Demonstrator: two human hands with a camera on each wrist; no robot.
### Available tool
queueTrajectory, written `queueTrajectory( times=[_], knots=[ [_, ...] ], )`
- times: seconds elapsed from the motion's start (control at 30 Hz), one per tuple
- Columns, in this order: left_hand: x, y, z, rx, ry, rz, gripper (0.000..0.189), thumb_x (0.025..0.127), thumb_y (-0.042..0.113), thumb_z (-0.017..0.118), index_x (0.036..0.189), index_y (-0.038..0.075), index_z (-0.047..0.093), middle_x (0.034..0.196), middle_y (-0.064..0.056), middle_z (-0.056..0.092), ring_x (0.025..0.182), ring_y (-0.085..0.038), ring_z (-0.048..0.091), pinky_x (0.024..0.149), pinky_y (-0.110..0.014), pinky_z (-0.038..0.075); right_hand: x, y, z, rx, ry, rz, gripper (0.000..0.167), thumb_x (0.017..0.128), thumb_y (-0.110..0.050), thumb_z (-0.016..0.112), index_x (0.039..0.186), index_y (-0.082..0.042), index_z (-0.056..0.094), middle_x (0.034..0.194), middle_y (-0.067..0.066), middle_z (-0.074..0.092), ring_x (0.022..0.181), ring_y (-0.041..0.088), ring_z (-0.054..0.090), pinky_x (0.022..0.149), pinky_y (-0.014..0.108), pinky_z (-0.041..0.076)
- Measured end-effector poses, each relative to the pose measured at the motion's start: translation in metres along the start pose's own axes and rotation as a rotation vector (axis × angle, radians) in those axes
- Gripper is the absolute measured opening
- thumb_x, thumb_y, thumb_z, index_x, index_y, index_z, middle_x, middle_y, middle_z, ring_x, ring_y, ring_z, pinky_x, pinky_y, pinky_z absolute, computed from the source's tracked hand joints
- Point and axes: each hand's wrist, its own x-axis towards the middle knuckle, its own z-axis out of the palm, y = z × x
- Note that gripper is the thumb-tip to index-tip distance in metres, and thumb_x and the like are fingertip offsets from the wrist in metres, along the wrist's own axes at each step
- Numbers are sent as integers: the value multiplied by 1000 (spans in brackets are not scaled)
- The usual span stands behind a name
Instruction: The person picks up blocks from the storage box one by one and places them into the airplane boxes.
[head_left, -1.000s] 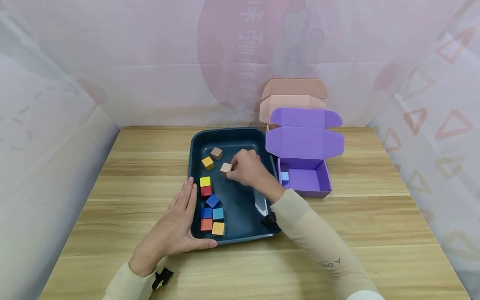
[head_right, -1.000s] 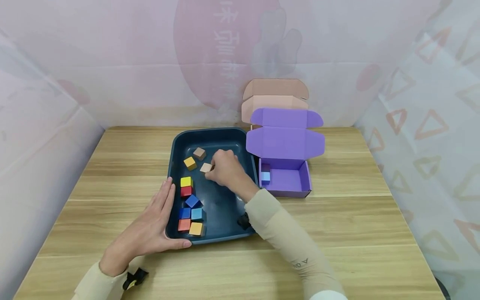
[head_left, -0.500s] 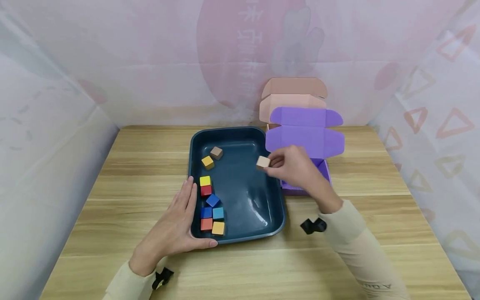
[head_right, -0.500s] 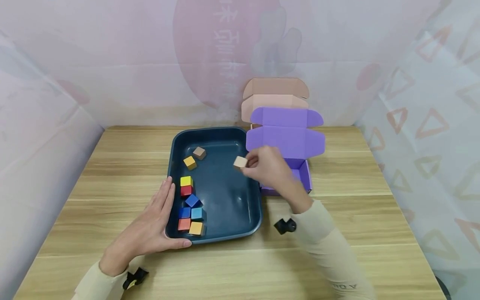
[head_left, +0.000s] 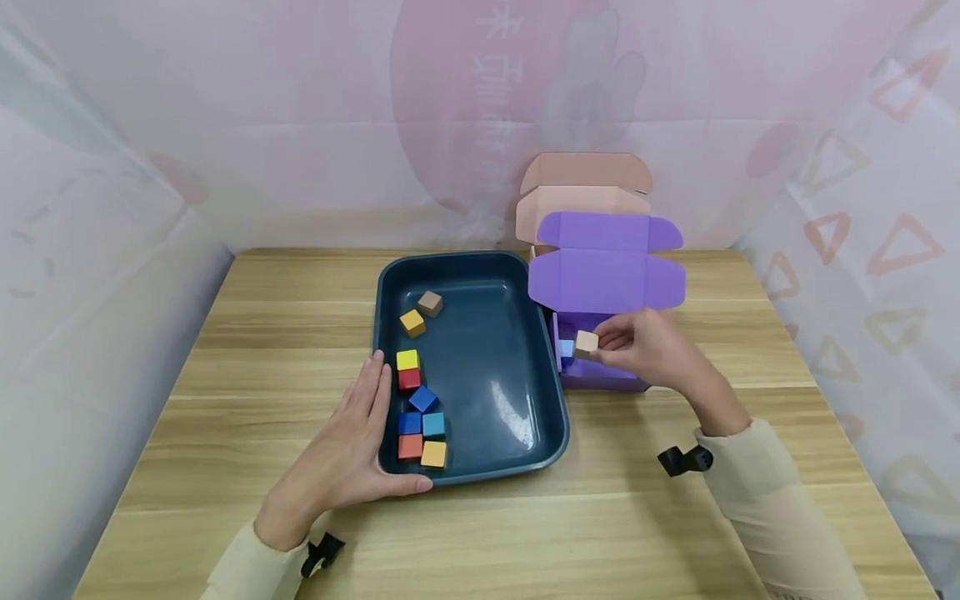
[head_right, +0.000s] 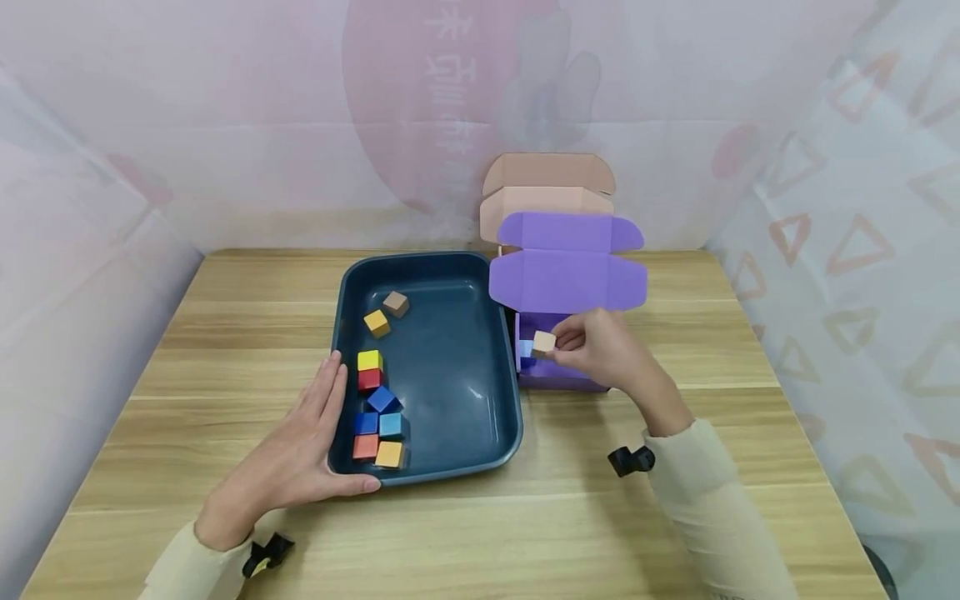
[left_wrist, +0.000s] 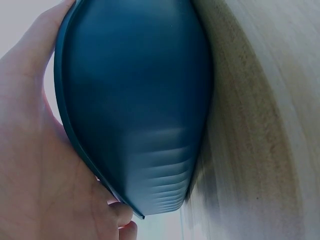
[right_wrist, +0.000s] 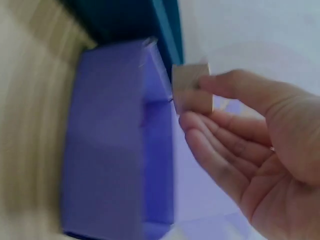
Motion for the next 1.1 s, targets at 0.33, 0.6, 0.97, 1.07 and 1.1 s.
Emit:
queueTrajectory(
  times=[0.33,0.6,0.97,1.07,1.1],
  knots=[
    [1,-1,1,-5,1,7,153,65,95,68,170,7,0,180,-14,-6,167,-37,4,131,-65,21,15,35,22,89,-120,20,26,90,-12,84,112,1,78,99,11,82,91,21,80,81,30,66],
    [-1,-1,1,-25,-4,1,153,66,93,71,170,9,-3,180,-14,-6,167,-38,3,131,-66,20,18,36,24,139,-164,2,22,90,-10,84,109,-2,79,98,11,81,92,21,80,80,28,66],
    [-1,-1,1,-19,1,4,152,66,92,71,170,11,-4,180,-14,-6,167,-37,4,131,-66,20,25,33,33,123,-182,35,17,89,-2,81,105,1,78,97,11,81,90,22,81,79,30,66],
    [-1,-1,1,-22,2,4,152,66,90,73,170,11,-5,180,-14,-6,167,-37,4,131,-66,19,28,32,37,91,-170,47,13,87,-1,82,99,-1,77,94,9,81,88,20,81,78,30,66],
    [-1,-1,1,-22,2,4,152,66,90,73,170,11,-5,180,-14,-6,167,-38,4,131,-66,20,29,32,38,78,-163,48,12,86,-2,83,96,-3,77,92,8,81,87,19,80,78,30,66]
  ],
)
